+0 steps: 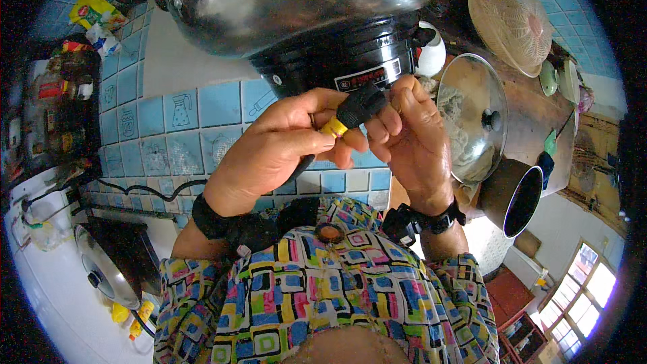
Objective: Replacing or repairing the electrical connector/cable on a stainless steel cooker.
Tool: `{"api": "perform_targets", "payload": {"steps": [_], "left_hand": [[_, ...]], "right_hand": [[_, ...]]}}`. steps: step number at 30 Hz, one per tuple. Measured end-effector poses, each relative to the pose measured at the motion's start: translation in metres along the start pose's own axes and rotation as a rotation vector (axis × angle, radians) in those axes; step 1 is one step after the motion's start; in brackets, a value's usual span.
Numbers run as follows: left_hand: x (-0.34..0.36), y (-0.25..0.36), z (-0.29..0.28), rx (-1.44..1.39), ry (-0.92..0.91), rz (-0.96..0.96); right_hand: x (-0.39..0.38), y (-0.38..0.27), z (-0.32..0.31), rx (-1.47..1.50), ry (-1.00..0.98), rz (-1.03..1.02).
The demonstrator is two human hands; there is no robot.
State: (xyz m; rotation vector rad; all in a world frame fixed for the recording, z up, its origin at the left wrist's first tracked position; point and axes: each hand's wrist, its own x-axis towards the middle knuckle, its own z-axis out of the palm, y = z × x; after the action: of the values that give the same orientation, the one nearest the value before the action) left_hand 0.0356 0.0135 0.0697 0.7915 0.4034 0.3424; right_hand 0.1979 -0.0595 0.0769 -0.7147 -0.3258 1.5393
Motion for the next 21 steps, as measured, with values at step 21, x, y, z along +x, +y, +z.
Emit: {"api": "perform_targets", "payload": {"steps": [21], "left_hand": [[-0.002, -0.006, 0.003, 0.011, 0.218, 0.064]], "right_hand": [[0.000, 0.029, -0.013, 0.143, -0.038, -0.092]]}}
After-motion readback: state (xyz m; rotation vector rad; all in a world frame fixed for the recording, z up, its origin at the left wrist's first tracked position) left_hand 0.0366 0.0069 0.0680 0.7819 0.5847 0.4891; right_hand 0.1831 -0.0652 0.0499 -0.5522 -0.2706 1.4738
